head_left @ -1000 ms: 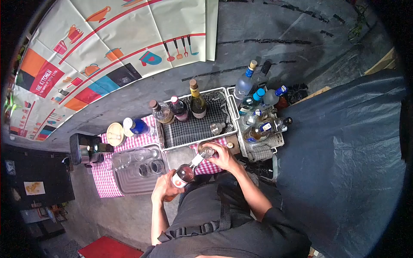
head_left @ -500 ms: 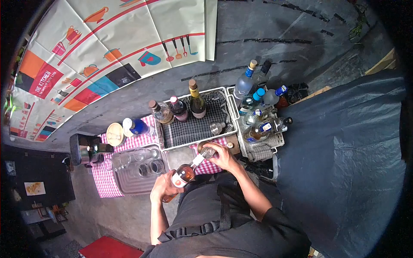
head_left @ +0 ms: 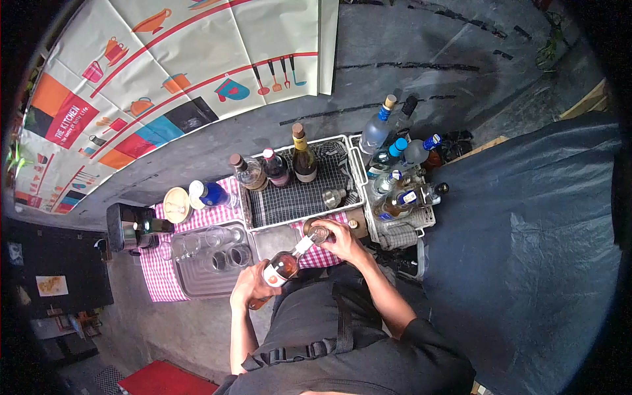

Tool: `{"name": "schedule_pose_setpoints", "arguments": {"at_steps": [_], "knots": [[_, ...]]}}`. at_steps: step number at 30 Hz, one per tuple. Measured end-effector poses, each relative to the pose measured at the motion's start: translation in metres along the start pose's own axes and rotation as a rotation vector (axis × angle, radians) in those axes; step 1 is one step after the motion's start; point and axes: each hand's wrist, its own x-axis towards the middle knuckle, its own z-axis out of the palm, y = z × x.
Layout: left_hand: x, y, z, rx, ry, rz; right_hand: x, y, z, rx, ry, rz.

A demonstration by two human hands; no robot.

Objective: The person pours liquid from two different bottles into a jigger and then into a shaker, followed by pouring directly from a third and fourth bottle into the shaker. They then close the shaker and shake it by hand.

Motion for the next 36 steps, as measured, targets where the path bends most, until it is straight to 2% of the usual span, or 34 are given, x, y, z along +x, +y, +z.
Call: {"name": "schedule_pose_setpoints", "arguments": {"at_steps": [4, 6, 10, 11, 15, 17, 19, 20, 22, 25, 36], "knots": [[0.000, -0.002, 0.003, -0.028, 0.014, 0.008, 0.000, -0.004, 0.000, 0.024, -0.020, 0.041], [0.001, -0.003, 0.005, -0.060, 0.031, 0.031, -0.001, 0.000, 0.003, 0.186, -0.028, 0.061], [0.006, -0.008, 0.016, -0.199, 0.051, 0.020, -0.005, -0.002, 0.004, 0.142, -0.032, 0.074], [0.009, -0.011, 0.020, -0.200, 0.050, 0.021, -0.006, -0.003, 0.004, 0.212, -0.021, 0.080], [0.013, -0.023, 0.037, -0.222, 0.152, 0.048, -0.005, 0.003, -0.002, 0.321, -0.024, 0.117], [0.012, -0.023, 0.039, -0.221, 0.194, 0.045, -0.003, 0.002, -0.005, 0.283, -0.015, 0.147], [0.009, -0.021, 0.038, -0.320, 0.185, 0.039, 0.001, 0.007, -0.005, -0.051, 0.054, -0.023], [0.009, -0.022, 0.039, -0.322, 0.187, 0.038, 0.001, 0.010, -0.006, -0.052, 0.051, -0.024], [0.010, -0.025, 0.044, -0.312, 0.213, 0.052, 0.002, 0.005, -0.008, -0.316, 0.012, -0.022], [0.009, -0.026, 0.047, -0.298, 0.252, 0.070, 0.004, 0.004, -0.002, -0.471, -0.052, 0.014], [0.004, -0.024, 0.046, -0.276, 0.222, 0.053, 0.007, -0.002, 0.001, -0.527, -0.111, 0.028]]}}
